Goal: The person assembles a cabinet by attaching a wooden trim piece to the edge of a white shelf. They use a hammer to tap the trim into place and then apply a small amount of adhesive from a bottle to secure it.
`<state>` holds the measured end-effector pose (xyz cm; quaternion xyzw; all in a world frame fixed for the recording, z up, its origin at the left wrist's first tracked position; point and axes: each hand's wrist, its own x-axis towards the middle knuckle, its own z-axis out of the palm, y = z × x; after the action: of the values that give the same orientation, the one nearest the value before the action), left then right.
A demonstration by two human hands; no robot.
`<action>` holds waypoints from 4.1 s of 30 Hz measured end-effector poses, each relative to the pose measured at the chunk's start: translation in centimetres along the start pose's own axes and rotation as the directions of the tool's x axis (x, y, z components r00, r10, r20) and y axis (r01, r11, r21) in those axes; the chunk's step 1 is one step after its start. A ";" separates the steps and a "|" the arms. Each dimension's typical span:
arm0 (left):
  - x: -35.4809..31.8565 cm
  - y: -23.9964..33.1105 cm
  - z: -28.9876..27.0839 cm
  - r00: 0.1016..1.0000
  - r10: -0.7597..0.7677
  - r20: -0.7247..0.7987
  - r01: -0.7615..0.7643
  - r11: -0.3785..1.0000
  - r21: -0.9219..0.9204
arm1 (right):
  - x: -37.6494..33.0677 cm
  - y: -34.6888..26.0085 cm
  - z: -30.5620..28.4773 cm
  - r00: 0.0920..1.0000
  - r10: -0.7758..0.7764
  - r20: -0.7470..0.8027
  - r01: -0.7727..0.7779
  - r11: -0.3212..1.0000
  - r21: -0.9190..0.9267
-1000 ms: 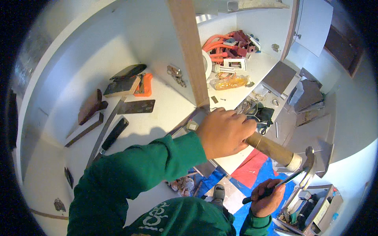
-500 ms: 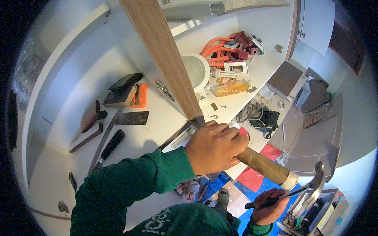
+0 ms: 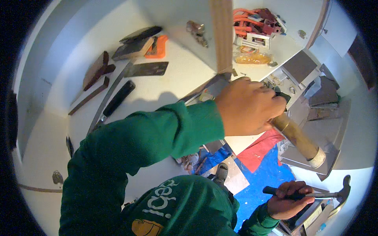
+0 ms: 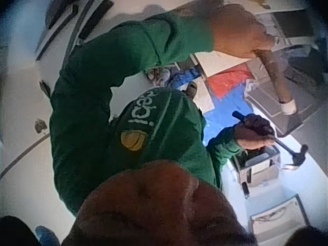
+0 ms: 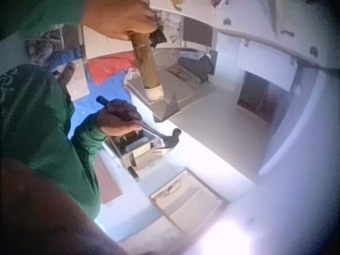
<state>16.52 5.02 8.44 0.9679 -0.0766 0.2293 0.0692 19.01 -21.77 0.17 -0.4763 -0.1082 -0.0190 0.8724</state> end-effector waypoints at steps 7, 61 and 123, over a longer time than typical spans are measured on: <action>0.1 -0.1 -0.1 0.998 0.031 -0.048 -0.032 0.999 -0.028 | -2.4 1.8 1.2 0.994 0.107 -0.010 -0.108 0.989 -0.105; 0.0 -0.2 -0.1 0.997 0.044 -0.061 -0.046 0.998 -0.037 | -2.9 1.2 1.6 0.997 0.067 0.041 -0.063 0.992 -0.110; -5.4 10.5 -4.4 0.959 0.049 0.278 -0.026 0.996 -0.086 | -1.0 6.2 -8.2 0.937 0.336 0.093 -0.262 0.855 -0.448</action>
<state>7.90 -3.89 10.93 0.9853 -0.1133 0.0880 0.0926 20.26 -25.28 -9.46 -0.6670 -0.0989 0.1343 0.7262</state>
